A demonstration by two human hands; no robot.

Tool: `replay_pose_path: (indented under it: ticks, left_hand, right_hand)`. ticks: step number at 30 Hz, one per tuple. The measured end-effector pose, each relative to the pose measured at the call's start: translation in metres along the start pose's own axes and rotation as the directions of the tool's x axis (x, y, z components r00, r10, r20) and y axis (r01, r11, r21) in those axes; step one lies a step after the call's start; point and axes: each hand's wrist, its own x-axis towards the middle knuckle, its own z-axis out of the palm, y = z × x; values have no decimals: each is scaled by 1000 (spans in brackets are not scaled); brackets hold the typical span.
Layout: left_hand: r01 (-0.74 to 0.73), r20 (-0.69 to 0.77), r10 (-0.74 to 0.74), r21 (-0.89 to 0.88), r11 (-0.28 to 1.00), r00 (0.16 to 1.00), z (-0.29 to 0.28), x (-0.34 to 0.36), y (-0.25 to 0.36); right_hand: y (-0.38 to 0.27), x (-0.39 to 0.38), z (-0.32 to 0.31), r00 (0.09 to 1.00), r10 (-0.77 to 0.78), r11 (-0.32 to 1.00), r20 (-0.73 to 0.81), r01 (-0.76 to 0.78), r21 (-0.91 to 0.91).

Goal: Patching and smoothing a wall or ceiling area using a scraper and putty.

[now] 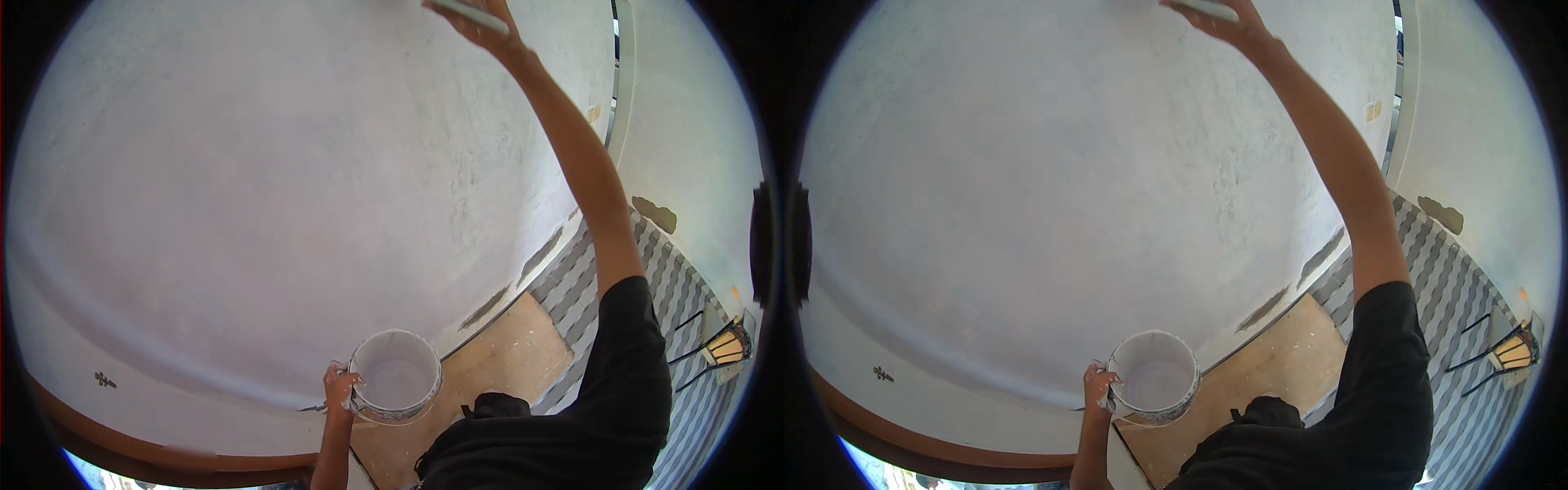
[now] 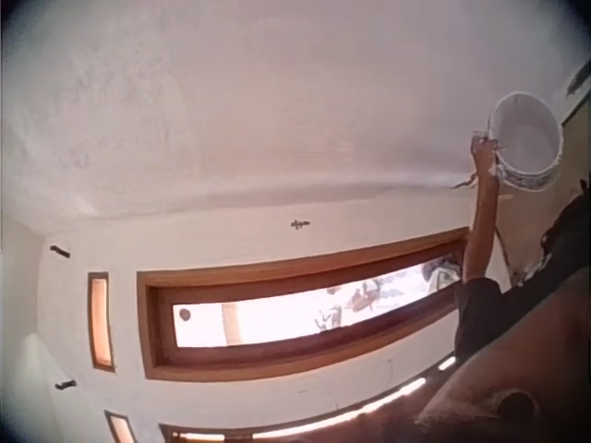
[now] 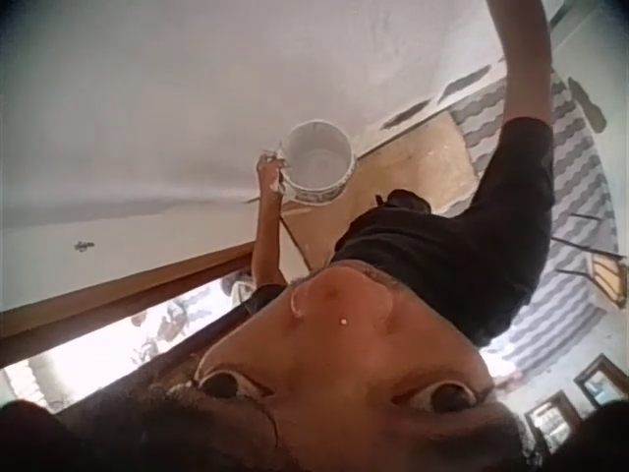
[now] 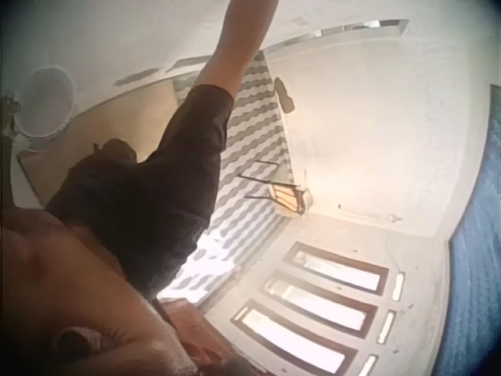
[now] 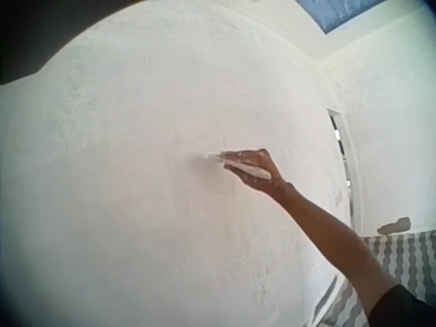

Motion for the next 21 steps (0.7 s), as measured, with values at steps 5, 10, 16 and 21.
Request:
replay_pose_path:
  ticks: [5,10,16,21]
  left_hand:
    - [-7,-42,8,33,999,999,-2,4,-4]
    - [-31,-70,31,11,999,997,-7,5,-12]
    - [-35,-37,30,-160,986,999,0,6,-6]
    - [-59,-46,54,-114,992,998,-3,7,-10]
  right_hand:
    - [10,20,-5,934,226,881,277,-75,-467]
    - [-30,-3,-5,774,390,846,499,-86,-526]
    - [1,57,-10,875,197,972,442,-117,-202]
    - [-25,54,33,823,374,857,428,-130,-499]
